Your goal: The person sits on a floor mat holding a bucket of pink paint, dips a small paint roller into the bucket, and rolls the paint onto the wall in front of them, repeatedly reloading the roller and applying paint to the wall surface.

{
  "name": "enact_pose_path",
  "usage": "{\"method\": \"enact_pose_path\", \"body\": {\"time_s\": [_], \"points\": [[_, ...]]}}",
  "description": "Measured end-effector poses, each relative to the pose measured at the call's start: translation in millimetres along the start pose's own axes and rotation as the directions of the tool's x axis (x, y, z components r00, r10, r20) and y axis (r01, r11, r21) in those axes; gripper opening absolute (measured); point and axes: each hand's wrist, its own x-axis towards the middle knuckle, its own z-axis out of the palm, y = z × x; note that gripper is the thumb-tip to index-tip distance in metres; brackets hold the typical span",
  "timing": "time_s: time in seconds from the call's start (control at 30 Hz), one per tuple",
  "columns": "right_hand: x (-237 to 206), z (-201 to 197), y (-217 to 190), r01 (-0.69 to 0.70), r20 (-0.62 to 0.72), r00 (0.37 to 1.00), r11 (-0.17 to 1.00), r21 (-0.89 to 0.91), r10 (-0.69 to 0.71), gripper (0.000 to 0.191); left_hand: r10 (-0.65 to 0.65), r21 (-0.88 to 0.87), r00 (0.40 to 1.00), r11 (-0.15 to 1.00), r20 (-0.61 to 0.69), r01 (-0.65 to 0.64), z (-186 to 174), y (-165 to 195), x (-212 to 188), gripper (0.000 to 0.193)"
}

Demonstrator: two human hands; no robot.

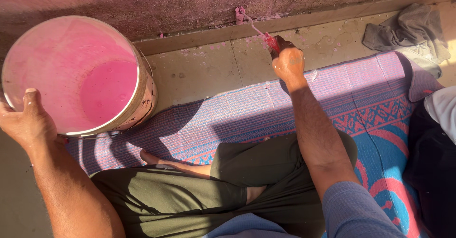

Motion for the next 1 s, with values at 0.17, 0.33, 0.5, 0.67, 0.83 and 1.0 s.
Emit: {"method": "enact_pose_path", "body": {"time_s": [0.17, 0.33, 0.5, 0.67, 0.83, 1.0], "points": [[8.1, 3.7, -22.4, 0.050, 0.016, 0.999, 0.999, -0.006, -0.050, 0.035, -0.091, 0.056, 0.996, 0.994, -0.019, 0.092, -1.7, 1.6, -1.2, 0.035], [20.4, -41.3, -0.5, -0.084, -0.009, 0.996, 0.995, -0.052, 0.083, 0.030, -0.406, -0.116, 0.914, 0.908, 0.000, 0.403, -1.7, 4.0, -6.5, 0.038], [14.6, -97.6, 49.0, -0.303, -0.232, 0.938, 0.935, -0.183, 0.258, 0.015, -0.352, -0.121, 0.934, 0.926, 0.058, 0.357, -7.6, -7.7, -4.5, 0.040], [19.9, -98.3, 56.7, -0.278, -0.307, 0.872, 0.902, 0.330, 0.381, 0.022, -0.325, -0.062, 0.946, 0.944, 0.021, 0.325, -18.3, -32.7, 2.6, 0.039], [29.2, -88.7, 43.6, -0.403, 0.013, 0.739, 0.427, 0.809, 0.673, 0.023, -0.374, -0.094, 0.917, 0.917, 0.135, 0.388, -23.7, -37.2, 5.0, 0.042], [33.2, -96.9, 33.2, -0.334, 0.078, 0.726, 0.251, 0.909, 0.683, 0.021, -0.473, 0.023, 0.880, 0.881, 0.048, 0.473, -18.8, -27.4, 5.5, 0.042]]}}
